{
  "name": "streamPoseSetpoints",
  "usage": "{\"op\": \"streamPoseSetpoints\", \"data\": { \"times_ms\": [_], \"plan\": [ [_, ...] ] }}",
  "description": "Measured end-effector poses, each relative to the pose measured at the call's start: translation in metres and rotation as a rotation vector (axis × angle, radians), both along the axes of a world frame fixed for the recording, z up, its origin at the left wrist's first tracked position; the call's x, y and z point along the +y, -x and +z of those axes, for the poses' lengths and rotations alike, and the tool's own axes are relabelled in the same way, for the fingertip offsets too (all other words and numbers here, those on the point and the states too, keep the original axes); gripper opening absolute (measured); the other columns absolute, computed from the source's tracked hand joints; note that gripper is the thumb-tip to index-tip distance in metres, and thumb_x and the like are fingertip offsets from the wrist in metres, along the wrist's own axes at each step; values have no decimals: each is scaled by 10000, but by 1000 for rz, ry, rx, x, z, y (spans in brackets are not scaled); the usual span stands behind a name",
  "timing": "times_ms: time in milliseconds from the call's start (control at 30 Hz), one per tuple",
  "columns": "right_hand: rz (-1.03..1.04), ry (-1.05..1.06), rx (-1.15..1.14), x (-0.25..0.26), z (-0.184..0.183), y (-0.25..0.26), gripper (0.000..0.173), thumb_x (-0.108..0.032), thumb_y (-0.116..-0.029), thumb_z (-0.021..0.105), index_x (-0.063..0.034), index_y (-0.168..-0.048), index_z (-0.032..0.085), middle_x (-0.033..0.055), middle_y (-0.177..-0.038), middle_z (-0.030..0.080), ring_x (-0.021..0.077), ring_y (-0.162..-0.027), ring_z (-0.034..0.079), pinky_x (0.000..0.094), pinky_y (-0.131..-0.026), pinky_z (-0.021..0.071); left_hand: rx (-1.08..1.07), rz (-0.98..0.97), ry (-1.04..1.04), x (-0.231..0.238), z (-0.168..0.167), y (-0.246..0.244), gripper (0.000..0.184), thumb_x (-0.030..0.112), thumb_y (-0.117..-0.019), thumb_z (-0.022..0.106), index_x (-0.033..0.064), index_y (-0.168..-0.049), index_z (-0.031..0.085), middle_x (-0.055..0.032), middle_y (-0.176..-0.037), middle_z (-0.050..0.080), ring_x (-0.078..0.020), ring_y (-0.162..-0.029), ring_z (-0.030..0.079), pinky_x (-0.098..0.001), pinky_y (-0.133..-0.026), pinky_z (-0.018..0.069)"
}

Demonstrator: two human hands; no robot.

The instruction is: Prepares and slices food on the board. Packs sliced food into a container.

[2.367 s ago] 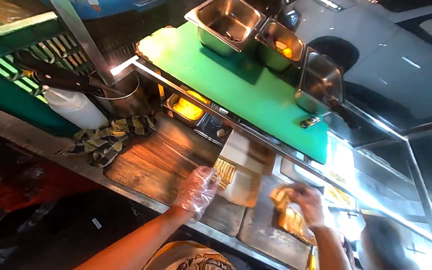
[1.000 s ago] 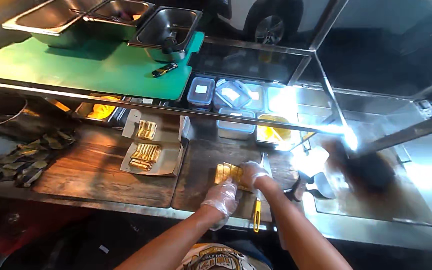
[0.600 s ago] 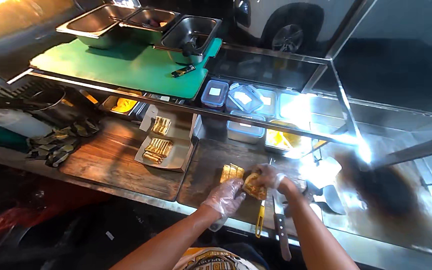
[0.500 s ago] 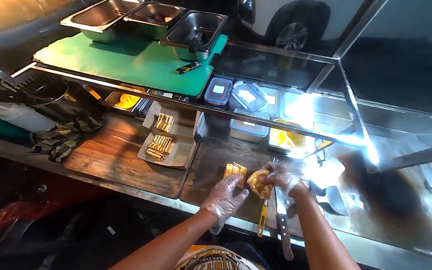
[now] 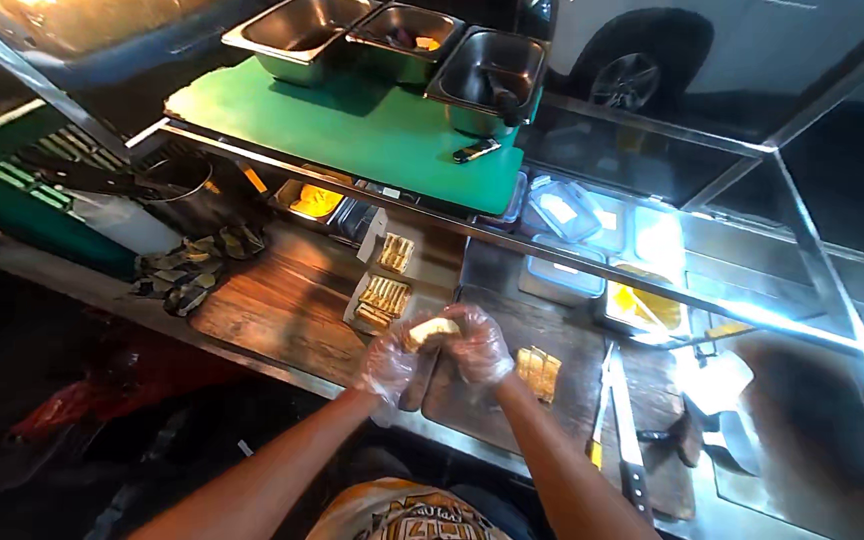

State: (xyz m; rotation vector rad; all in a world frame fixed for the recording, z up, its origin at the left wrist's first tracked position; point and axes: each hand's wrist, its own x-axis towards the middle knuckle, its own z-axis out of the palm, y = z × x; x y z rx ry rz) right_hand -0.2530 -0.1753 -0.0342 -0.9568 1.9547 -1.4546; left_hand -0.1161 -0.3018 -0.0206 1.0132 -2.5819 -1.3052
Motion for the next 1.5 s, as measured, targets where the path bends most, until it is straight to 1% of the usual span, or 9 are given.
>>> {"op": "streamPoseSetpoints", "data": {
  "times_ms": [100, 200, 433, 600, 833, 967, 1133, 1300, 1500],
  "plan": [
    [4, -295, 511, -43, -14, 11, 392, -139, -798, 824, -206, -1179, 757, 96, -1364, 637, 312, -1276, 577, 543, -1011, 526, -25, -229, 155, -62, -34, 16, 642, 177, -935, 736, 185, -1529, 493, -73, -1495, 563, -250, -1317, 585, -496, -1111, 472],
    [110, -772, 589, -53, -31, 5, 651, -252, -858, 750, -356, -1468, 549, 99, -1644, 359, 410, -1464, 380, 677, -983, 473, -350, -502, 201, -86, -44, 39, 962, 250, -855, 809, 289, -1642, 258, -42, -1642, 378, -303, -1376, 530, -552, -1084, 480],
    [-62, -764, 452, -32, -24, -37, 320, -266, -1006, 586, -159, -1273, 728, 95, -1264, 703, 272, -1211, 646, 465, -1060, 513, -219, -611, 283, -112, -48, 25, 383, 254, -908, 727, 221, -1289, 709, -5, -1361, 653, -221, -1262, 602, -464, -1062, 497],
    [40, -1215, 222, -81, -19, -35, 415, -357, -1032, 493, -182, -1373, 651, 90, -1429, 608, 307, -1301, 590, 558, -1052, 498, -316, -734, 337, -116, -51, 40, 332, 257, -911, 691, 227, -1239, 726, 0, -1323, 667, -234, -1249, 600, -478, -1035, 500],
    [23, -1240, 200, -98, -19, -30, 650, -245, -984, 586, -238, -1602, 382, 47, -1622, 419, 325, -1289, 608, 587, -981, 543, -421, -816, 371, -122, -44, 59, 470, 284, -892, 705, 271, -1360, 663, -10, -1451, 585, -273, -1309, 556, -513, -1054, 476],
    [-13, -1354, 149, -105, -14, -25, 609, -290, -943, 624, -227, -1533, 485, 97, -1457, 589, 373, -1132, 679, 651, -842, 561, -451, -825, 375, -128, -43, 62, 423, 341, -945, 657, 258, -1360, 658, -1, -1446, 589, -240, -1338, 538, -497, -1098, 442],
    [29, -1276, 225, -110, -8, -33, 726, -216, -938, 626, -307, -1607, 361, 26, -1656, 369, 380, -1098, 692, 637, -802, 578, -368, -851, 409, -131, -50, 60, 459, 256, -925, 668, 262, -1383, 644, -8, -1442, 595, -252, -1324, 553, -507, -1062, 472],
    [78, -1335, 220, -116, -12, -31, 778, -236, -866, 704, -282, -1585, 410, 39, -1616, 431, 407, -1029, 701, 672, -743, 565, -321, -853, 410, -125, -55, 56, 474, 221, -952, 635, 257, -1424, 617, -5, -1460, 587, -259, -1323, 554, -497, -1074, 464],
    [-175, -831, 355, -46, -12, -31, 443, -217, -1044, 525, -205, -1485, 560, 59, -1505, 564, 281, -1260, 637, 537, -1010, 553, -219, -807, 313, -120, -42, 50, 409, 285, -934, 686, 206, -1335, 682, -35, -1424, 610, -269, -1296, 576, -508, -1058, 484]
  ]
}}
